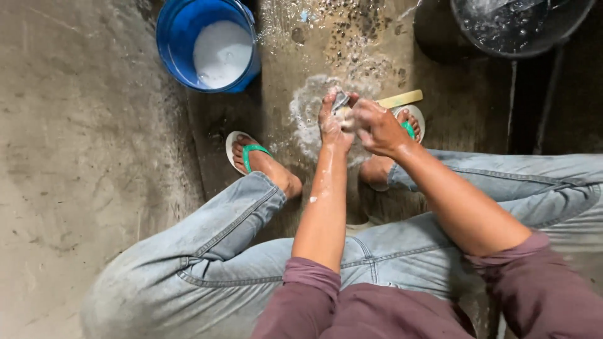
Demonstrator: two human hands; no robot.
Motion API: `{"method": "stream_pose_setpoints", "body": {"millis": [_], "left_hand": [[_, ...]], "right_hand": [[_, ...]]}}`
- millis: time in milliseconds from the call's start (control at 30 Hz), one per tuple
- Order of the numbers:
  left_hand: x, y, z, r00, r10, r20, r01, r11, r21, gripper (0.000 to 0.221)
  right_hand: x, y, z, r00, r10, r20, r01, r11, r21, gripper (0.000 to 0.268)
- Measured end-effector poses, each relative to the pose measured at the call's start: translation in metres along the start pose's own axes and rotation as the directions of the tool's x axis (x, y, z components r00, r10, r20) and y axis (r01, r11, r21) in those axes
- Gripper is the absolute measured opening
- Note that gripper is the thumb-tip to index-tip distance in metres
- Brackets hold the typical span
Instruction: Washing a metal cylindrical mechanical part using a brush and soapy water.
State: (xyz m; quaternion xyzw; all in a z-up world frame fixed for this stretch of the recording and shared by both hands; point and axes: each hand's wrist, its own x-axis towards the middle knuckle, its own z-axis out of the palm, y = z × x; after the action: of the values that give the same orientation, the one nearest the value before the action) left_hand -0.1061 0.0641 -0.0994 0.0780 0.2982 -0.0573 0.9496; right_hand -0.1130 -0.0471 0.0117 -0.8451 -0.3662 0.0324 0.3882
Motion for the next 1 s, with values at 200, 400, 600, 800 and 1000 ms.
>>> {"method": "stream_pose_setpoints", "body": {"millis": [200, 400, 600, 800, 1000], "left_hand": [[0.027, -0.009, -0.024, 0.978, 0.113, 0.173, -0.118, 0.993, 0.02, 0.024], [-0.019, 0.003, 0.039, 0.902, 0.354, 0.247, -0.422, 0.842, 0.335, 0.03], [-0.023, 0.022, 0.061, 0.834, 0.55, 0.038, -0.422, 0.591, 0.688, 0.028], [-0.016, 0.006, 0.04, 0.815, 0.579, 0.035, -0.506, 0.68, 0.531, 0.022], [-0.017, 0.04, 0.053, 0.913, 0.406, -0.036, -0.406, 0.914, -0.005, 0.025]], "right_hand": [[-0.016, 0.048, 0.063, 0.691, 0.705, -0.157, -0.589, 0.676, 0.442, 0.028], [-0.008, 0.0, 0.038, 0.58, 0.795, -0.177, -0.55, 0.542, 0.635, 0.036], [0.006, -0.017, 0.016, 0.617, 0.729, -0.298, -0.405, 0.619, 0.673, 0.031], [0.016, -0.032, 0.027, 0.822, 0.266, -0.504, -0.225, 0.964, 0.141, 0.019], [-0.024, -0.029, 0.033, 0.911, 0.2, -0.361, -0.235, 0.97, -0.056, 0.016]]}}
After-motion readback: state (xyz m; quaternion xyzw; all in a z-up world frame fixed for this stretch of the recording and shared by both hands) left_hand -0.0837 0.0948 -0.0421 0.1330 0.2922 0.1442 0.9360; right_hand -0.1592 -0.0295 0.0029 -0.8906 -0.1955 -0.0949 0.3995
